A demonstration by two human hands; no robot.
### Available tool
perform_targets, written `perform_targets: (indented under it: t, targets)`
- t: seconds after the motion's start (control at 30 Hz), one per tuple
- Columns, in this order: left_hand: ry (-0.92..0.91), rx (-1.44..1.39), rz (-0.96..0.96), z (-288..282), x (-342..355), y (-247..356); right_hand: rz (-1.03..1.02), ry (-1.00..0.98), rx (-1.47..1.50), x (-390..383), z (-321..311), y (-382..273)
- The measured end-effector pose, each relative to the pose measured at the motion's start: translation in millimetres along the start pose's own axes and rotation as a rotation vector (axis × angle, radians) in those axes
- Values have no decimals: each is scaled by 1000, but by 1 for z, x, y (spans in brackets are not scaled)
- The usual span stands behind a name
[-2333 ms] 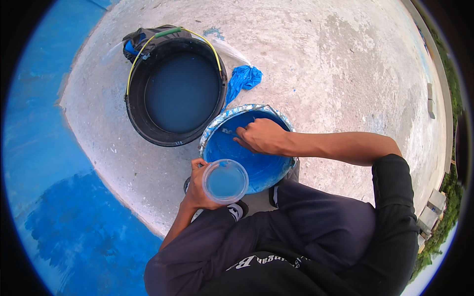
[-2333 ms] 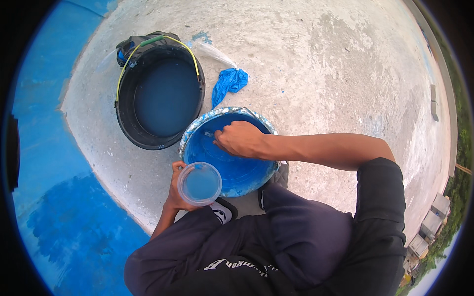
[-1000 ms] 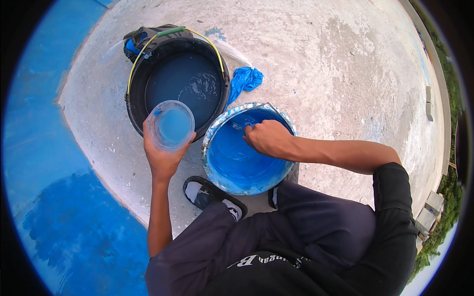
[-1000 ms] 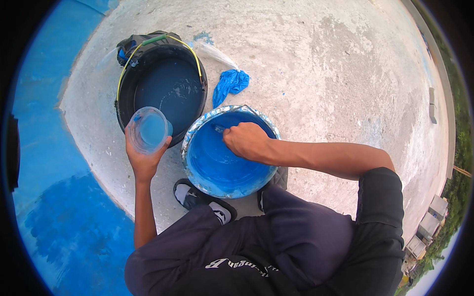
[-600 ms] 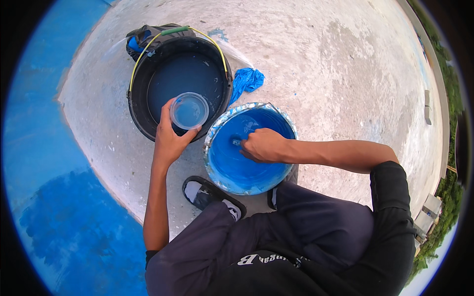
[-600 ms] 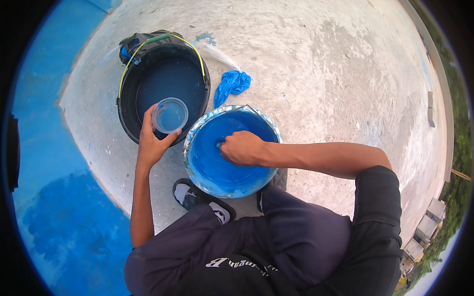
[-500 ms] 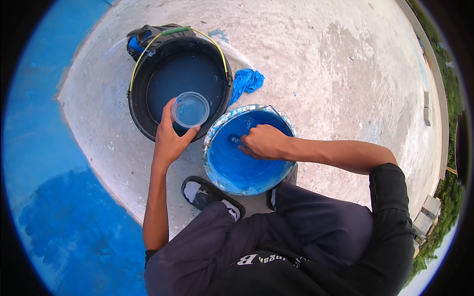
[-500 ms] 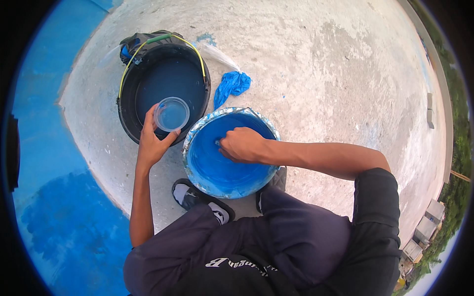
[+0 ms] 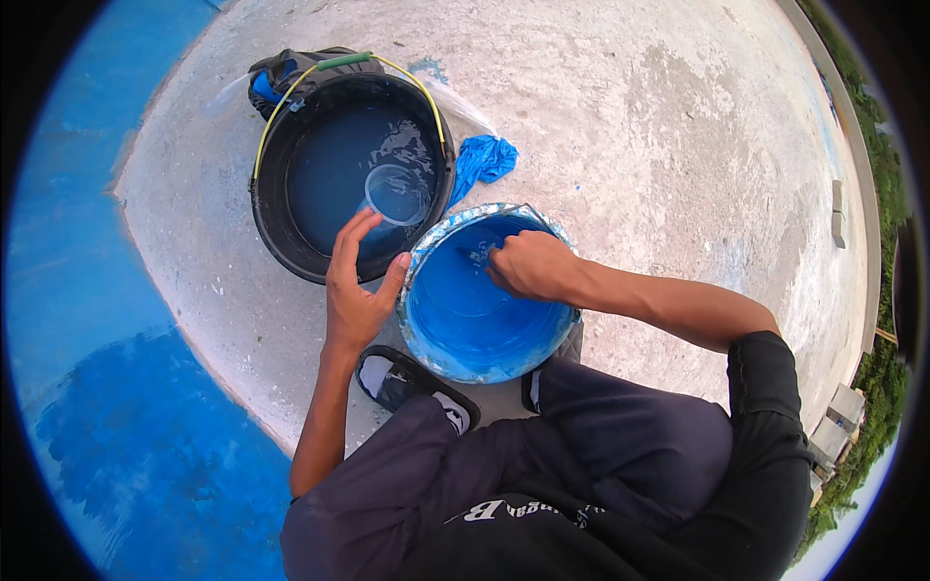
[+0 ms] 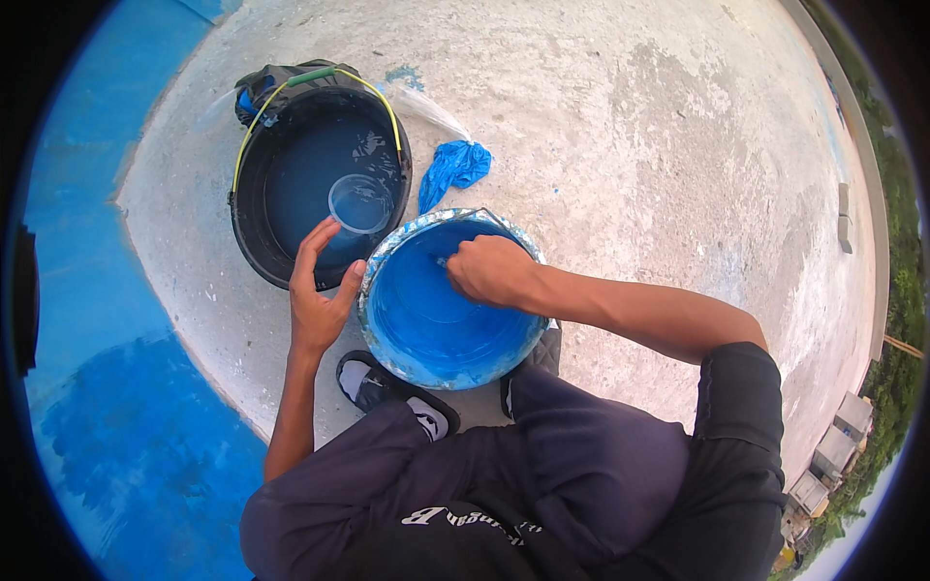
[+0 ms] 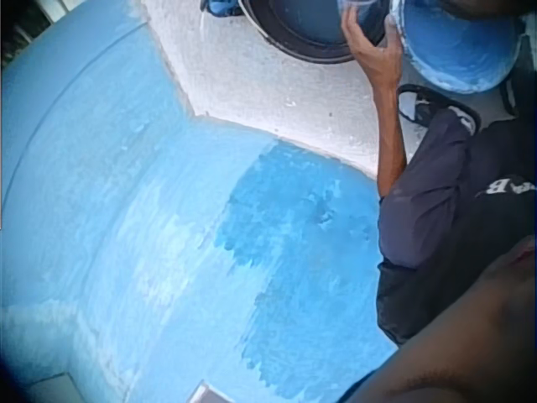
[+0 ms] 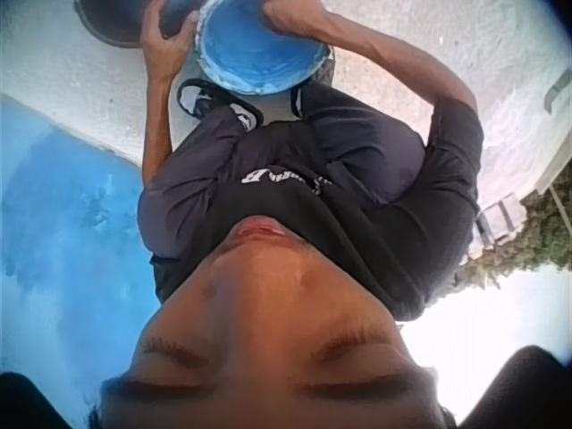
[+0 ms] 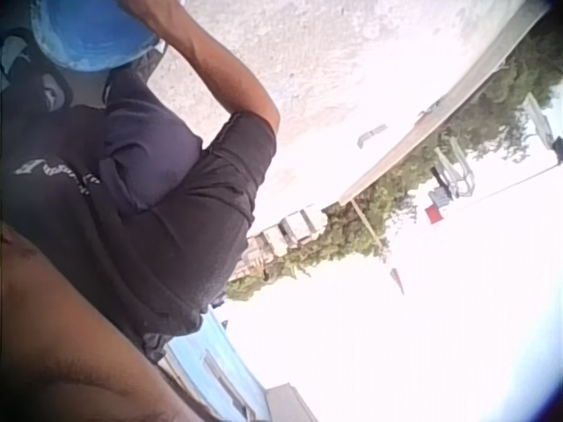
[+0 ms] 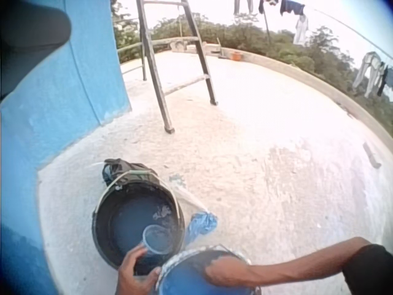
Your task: The person rinses a paintbrush in a bucket of water and then mixes blue paint in another bucket by hand.
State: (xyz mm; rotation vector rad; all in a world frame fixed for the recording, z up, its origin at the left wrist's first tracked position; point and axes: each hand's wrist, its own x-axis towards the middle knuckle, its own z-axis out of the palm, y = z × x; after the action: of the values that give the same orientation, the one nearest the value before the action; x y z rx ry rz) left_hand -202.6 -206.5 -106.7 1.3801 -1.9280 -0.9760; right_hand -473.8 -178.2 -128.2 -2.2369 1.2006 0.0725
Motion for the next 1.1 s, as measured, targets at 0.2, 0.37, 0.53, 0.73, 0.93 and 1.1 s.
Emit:
perform_targets:
  t: [0.2, 0.37, 0.53, 0.73, 0.93, 1.1]
  targets:
    - [-72, 264, 140, 32, -24, 11, -213, -92, 41, 8, 0, -6]
    - [-52, 267, 116, 37, -23, 3, 12, 7, 57, 7, -4, -12]
    - [7, 252, 104, 43, -26, 5, 136, -2, -48, -4, -3, -9]
    - [7, 231, 89, 46, -25, 11, -103, -123, 33, -21, 24, -7]
    - [-4, 221, 97, 46, -26, 11, 75, 1, 243, -14, 23, -19]
    - [-36, 179, 69, 45, -27, 15, 270, 201, 111, -9, 12, -16]
